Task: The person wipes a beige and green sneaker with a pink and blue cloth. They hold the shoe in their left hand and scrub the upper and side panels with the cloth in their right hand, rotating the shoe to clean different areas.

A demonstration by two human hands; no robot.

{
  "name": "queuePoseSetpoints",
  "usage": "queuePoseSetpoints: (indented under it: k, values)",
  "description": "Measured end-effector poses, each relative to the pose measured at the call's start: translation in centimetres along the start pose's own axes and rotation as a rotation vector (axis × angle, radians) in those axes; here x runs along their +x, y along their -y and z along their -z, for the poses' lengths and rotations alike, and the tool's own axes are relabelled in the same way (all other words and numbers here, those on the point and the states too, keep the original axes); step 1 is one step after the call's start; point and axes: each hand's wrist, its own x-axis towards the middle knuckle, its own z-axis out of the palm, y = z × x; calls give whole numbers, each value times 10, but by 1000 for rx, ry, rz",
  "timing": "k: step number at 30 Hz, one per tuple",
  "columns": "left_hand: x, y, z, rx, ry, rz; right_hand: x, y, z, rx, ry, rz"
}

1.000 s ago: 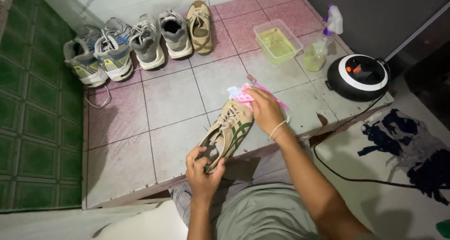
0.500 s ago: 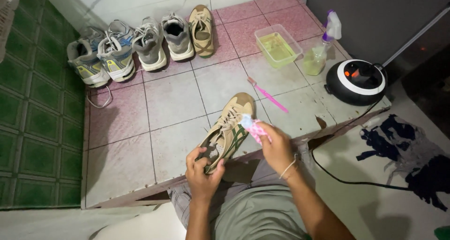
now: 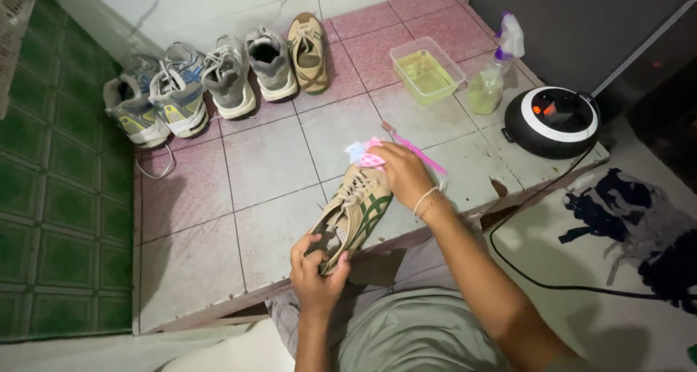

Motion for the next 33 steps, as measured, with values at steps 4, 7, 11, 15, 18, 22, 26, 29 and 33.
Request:
queuePoseSetpoints:
  k: [4, 7, 11, 15, 18, 22, 26, 29, 33]
  values:
    - [-5, 1, 0, 16, -11, -13, -17, -2, -9, -6, -112, -57]
    - [-3, 3, -1, 40, -9, 5, -28, 2, -11, 28, -200, -106]
    - [-2, 1, -1, 36, -18, -8, -42, -7, -20, 93, -268, -273]
    - [-4, 2, -2, -5, -19, 5, -59, 1, -18, 190, -242, -434]
    - [-5, 4, -3, 13, -18, 5, -74, 8, -20, 234, -218, -456]
    - [-3, 3, -3, 15, -33, -13, -94, 2, -26, 209, -195, -393]
    - [-4, 1, 0, 25, -7, 0, -91, 8, -4, 291, -86, -495]
    - [-2, 1, -2, 14, -6, -1, -65, 9, 14, 259, -198, -465]
    - [6, -17, 1, -171, 5, 57, -19, 19, 26, 125, -115, -440]
